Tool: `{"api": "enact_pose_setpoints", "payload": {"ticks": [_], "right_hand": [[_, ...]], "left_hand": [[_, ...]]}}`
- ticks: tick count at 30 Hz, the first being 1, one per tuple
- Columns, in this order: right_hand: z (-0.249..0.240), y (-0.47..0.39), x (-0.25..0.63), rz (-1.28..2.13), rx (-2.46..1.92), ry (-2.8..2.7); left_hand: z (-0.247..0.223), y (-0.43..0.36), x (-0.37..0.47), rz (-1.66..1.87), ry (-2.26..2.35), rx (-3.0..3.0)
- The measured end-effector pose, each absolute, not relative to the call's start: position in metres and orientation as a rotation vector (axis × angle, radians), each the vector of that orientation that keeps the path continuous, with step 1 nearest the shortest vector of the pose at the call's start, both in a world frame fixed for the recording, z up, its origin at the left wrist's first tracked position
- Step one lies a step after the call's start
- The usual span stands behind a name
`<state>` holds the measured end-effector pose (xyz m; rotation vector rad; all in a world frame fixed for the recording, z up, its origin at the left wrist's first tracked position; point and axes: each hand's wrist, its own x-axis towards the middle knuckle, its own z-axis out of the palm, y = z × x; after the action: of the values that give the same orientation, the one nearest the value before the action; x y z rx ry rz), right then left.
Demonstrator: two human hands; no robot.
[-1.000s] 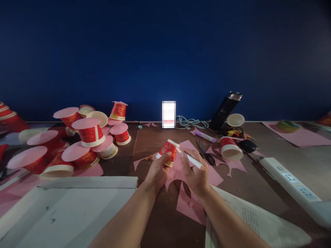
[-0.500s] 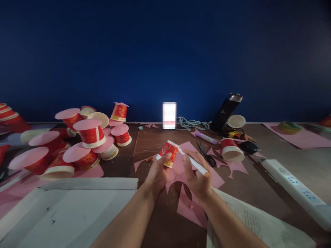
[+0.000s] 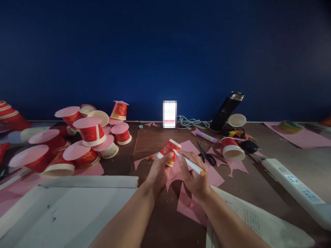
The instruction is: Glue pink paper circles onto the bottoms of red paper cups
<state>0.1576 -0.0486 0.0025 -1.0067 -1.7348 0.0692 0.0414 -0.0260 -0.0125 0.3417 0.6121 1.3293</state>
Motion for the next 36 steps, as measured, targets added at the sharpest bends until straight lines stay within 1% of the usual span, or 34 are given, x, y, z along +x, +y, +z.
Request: {"api": "enact_pose_setpoints", "payload": {"ticks": [17,36], "right_hand": [[0.0037,-0.0481,0.1569,0.113,-1.043,-1.725],[0.0019,-0.0484,0.158,0.065,-1.06,-1.713]], "left_hand": [[-0.0118,-0.0279,0.0411,1.344,0.56,0.476],[-0.0209,-0.0249,0.04,1.343,0.58,0.422]]}}
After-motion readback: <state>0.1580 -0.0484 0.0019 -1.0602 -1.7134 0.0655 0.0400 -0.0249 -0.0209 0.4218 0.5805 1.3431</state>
